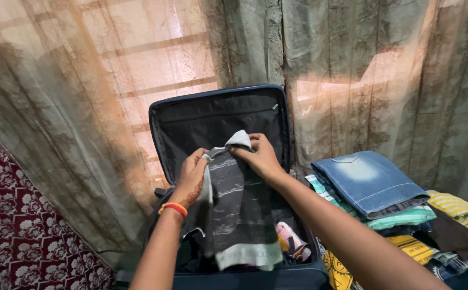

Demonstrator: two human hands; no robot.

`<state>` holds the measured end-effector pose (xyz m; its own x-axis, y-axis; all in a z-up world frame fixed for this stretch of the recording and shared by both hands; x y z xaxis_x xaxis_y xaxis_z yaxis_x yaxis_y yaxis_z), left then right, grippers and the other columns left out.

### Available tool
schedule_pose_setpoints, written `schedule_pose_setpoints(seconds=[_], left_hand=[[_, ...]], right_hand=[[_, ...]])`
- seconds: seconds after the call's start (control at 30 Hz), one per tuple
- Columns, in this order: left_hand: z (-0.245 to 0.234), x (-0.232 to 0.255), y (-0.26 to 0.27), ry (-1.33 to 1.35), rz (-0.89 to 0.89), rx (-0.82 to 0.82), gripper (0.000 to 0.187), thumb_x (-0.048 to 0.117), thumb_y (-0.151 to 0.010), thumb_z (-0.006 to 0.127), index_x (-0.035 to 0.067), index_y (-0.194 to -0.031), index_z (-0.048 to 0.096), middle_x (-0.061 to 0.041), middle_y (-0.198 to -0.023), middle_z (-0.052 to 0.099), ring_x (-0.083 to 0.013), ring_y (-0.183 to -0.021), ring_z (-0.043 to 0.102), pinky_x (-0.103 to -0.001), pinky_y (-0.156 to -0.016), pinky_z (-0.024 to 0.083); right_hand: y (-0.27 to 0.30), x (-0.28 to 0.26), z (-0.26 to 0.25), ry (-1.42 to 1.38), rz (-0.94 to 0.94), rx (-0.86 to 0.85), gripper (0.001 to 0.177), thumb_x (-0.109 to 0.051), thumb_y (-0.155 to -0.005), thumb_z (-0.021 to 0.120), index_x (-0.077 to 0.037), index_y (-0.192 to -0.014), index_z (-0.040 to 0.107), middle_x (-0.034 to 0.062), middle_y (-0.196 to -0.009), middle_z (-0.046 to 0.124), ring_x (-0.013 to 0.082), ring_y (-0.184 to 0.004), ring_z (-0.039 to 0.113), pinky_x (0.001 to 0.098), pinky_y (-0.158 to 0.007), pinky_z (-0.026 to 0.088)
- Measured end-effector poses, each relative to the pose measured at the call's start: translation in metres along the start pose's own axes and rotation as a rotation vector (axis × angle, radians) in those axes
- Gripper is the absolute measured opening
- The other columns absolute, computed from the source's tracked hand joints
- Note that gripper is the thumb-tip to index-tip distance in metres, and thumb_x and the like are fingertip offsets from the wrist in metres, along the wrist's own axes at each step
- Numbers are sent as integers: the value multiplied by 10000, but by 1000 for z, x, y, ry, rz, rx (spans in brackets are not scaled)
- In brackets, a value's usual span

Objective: The person picks up several garments from a suitcase, folds them by hand, and stacks them on a nearby bed.

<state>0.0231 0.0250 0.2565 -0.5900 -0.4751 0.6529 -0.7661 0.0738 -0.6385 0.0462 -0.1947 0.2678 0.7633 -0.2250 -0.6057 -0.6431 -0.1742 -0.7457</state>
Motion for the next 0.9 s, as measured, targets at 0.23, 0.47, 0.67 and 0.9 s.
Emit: schedule_pose_setpoints(seconds=[0.23,0.47,0.67,0.9], left_hand=[[5,-14,2,594,-166,-219,252,59,-928,652,40,-1179,644,1,-1064,687,-82,-973,631,-253,-880,505],[-34,8,8,316,-109,-349,320,5,-843,654,-5,-1154,730,-37,-1069,731,-105,-989,668,-263,-883,506],[1,24,22,-399,86,194,300,96,-771,781,43,-1066,768,-86,-1046,725,-206,-985,633,-325,-833,486],[33,11,47,1212,-693,49,358,309,-909,670,24,-1121,707,-87,-1037,762,-197,-921,722,-349,-805,591]], right_hand=[[9,-4,-4,-672,658,9,402,-378,-920,721,22,-930,760,76,-791,755,138,-621,696,253,-592,547],[12,-22,-4,-701,671,-132,410,-384,-948,701,22,-966,762,78,-808,765,145,-633,711,250,-604,546],[11,-24,15,-1142,753,-186,449,-472,-956,630,-45,-1050,732,62,-888,764,155,-714,733,290,-668,598],[-2,-2,11,-829,631,-165,517,-516,-968,629,-16,-1041,738,60,-887,755,147,-744,718,276,-681,575]])
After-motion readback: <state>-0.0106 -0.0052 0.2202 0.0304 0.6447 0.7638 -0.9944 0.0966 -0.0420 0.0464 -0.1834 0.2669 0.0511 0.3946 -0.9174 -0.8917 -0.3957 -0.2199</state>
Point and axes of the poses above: each hand's wrist, its own y-axis away from the middle knuckle, its own z-axis out of the palm, x = y × z, the point moved 1 cm from there along -y, towards the middle knuckle
